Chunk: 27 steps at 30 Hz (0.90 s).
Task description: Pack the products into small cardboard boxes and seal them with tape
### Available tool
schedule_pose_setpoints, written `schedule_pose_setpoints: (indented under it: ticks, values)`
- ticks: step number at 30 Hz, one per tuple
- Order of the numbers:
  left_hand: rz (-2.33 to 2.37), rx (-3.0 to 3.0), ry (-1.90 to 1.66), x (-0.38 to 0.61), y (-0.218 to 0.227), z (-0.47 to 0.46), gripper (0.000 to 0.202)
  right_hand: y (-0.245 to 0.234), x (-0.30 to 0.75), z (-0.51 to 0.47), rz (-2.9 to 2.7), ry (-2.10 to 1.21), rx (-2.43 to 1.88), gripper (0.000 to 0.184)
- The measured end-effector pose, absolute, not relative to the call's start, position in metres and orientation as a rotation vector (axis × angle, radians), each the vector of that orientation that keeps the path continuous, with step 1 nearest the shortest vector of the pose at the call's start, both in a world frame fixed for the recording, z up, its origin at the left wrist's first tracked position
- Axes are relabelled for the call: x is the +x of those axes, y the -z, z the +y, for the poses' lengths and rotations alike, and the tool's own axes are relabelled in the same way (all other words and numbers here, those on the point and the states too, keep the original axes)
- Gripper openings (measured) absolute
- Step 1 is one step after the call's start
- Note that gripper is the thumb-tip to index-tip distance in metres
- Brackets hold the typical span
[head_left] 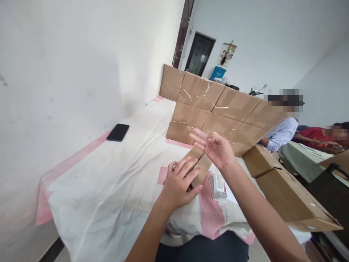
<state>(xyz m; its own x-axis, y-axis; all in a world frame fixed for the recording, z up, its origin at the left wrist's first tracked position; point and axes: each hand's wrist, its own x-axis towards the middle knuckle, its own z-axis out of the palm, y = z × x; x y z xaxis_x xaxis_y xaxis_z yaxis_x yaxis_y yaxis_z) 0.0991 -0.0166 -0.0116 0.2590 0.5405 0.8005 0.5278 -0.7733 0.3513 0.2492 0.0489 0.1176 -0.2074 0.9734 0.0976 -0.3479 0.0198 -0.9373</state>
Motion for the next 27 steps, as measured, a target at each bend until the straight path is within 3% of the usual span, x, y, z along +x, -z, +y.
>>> schedule_pose_setpoints:
  ticks: [9,13,18,27]
  values:
    - [1.118,1.862,-1.834,0.077,0.019,-0.002,0.021,-0.085,0.280,0.029,-0.993,-1.691,-0.966,0.020]
    - [0.903,1.416,-1.646,0.074,0.044,0.019,0.038,-0.079,0.283,0.025,-0.960,-1.729,-0.966,0.016]
    - [0.766,1.492,-1.295,0.080,0.052,0.020,0.064,-0.080,0.285,0.025,-0.918,-1.737,-0.949,0.017]
    - [0.765,1.518,-1.248,0.095,0.054,0.016,0.069,-0.088,0.287,0.032,-0.950,-1.746,-0.960,0.030]
